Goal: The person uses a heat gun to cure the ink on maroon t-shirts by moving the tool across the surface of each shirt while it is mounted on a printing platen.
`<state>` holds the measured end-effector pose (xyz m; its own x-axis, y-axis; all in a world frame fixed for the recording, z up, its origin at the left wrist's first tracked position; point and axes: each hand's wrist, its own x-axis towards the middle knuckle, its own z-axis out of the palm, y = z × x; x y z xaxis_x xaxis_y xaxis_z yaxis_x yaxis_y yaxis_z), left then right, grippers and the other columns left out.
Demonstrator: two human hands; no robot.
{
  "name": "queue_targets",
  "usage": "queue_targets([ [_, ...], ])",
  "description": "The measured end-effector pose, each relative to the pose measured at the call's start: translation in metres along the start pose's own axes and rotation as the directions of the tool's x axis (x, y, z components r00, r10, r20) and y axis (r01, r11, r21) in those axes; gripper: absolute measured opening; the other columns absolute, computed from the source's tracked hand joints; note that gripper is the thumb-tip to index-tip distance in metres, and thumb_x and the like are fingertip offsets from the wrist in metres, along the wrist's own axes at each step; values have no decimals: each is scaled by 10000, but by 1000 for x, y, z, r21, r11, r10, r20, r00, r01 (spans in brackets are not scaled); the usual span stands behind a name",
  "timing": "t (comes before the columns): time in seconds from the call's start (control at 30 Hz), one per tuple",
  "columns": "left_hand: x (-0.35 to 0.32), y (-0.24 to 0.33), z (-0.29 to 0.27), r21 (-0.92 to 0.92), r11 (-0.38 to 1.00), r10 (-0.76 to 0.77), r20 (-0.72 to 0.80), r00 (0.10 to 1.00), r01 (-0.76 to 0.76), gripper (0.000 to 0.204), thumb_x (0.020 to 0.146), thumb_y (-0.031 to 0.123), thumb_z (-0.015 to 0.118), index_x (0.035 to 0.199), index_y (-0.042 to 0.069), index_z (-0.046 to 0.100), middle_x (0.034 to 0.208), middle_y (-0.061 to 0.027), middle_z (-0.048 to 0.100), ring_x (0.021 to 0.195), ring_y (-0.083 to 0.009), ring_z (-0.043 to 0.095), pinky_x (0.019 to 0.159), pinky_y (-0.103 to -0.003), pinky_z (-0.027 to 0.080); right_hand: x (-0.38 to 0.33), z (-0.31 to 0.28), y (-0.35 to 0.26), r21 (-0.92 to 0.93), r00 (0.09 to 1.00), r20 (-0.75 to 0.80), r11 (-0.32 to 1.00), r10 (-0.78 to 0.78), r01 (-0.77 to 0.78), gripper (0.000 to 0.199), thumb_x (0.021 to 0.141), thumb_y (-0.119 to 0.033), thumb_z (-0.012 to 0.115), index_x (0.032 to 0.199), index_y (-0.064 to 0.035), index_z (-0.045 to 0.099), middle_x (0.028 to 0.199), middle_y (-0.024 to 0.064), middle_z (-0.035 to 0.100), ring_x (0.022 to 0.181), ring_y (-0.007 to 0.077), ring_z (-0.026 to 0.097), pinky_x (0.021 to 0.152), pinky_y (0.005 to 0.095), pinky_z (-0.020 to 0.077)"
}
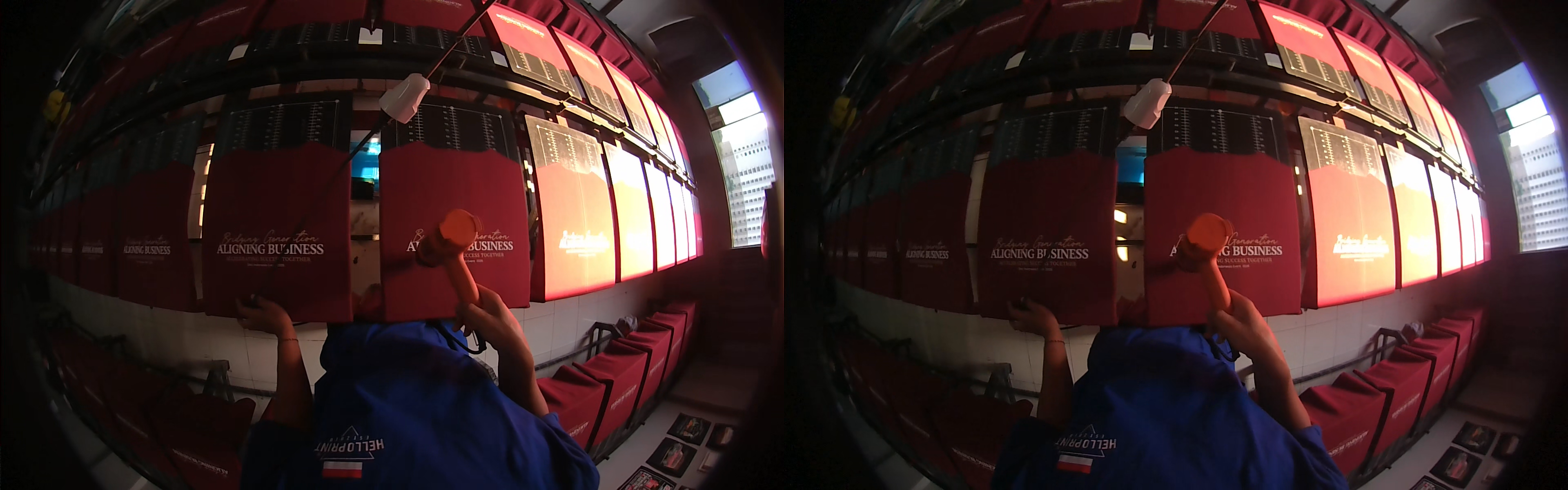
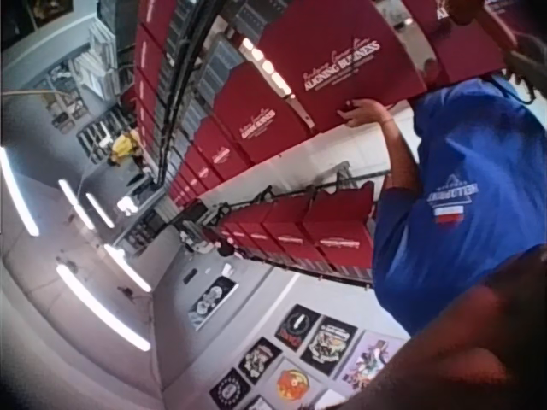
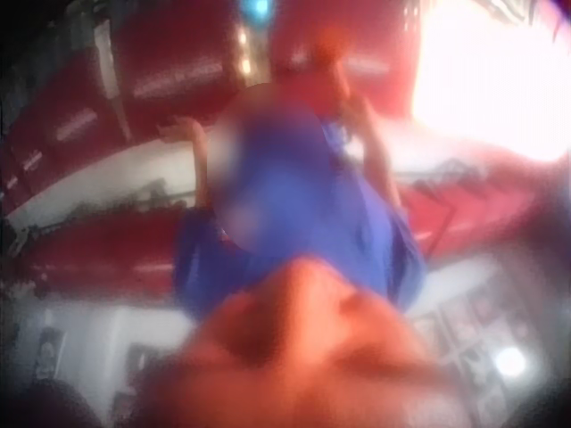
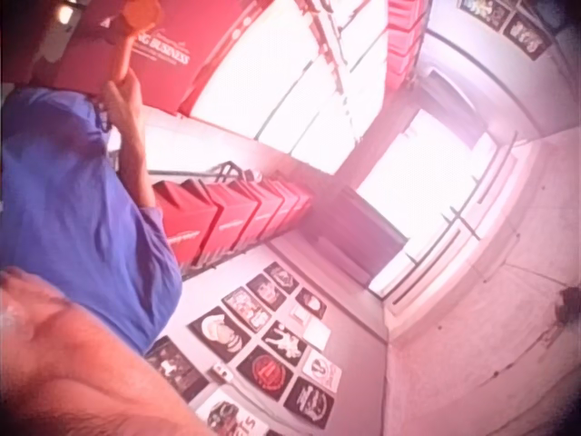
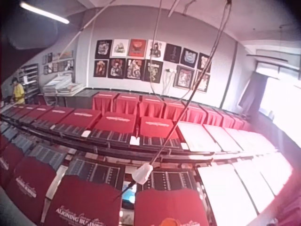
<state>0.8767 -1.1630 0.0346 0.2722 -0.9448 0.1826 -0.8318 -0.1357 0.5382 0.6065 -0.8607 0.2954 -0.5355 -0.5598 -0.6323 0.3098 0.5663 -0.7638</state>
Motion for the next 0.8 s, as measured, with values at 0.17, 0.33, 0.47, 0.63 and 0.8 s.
queue_targets([
  [0.17,1,0,1,27,1000,12,7,1000,-13,531,997,363,424,1410,36,361,1359,-371,271,1226,-499,399,953,-523,431,-1,-9,4,67,999,-23,997,-24,25,290,824,-213,579,1000,18,564,735,58,622,649,116,602,575,257,481],
  [0.33,1,2,3,3,1000,-8,-3,1000,8,524,999,371,424,1398,35,373,1341,-371,279,1206,-504,409,940,-514,437,-5,-27,15,90,990,-140,995,-29,42,278,826,-234,590,964,7,574,737,37,595,648,114,605,563,256,481],
  [0.47,1,1,2,46,999,23,5,1000,-23,525,996,394,436,1382,40,392,1334,-370,294,1191,-485,423,933,-516,429,-12,-45,24,122,976,-216,990,-39,66,274,846,-252,599,949,0,576,735,29,582,644,116,616,553,245,478],
  [0.63,-2,6,3,40,999,36,-26,999,-35,550,993,418,423,1355,4,431,1299,-350,418,1242,-484,377,968,-540,374,-17,-72,39,161,957,-288,983,-39,88,261,867,-242,602,964,-1,572,741,32,584,641,118,626,540,239,475],
  [0.8,2,-9,14,110,990,92,-76,993,-83,538,985,453,425,1339,50,468,1265,-322,445,1163,-431,466,927,-524,425,-19,-104,57,194,942,-334,977,-21,91,250,871,-225,606,969,2,574,746,33,584,636,129,630,531,239,471],
])
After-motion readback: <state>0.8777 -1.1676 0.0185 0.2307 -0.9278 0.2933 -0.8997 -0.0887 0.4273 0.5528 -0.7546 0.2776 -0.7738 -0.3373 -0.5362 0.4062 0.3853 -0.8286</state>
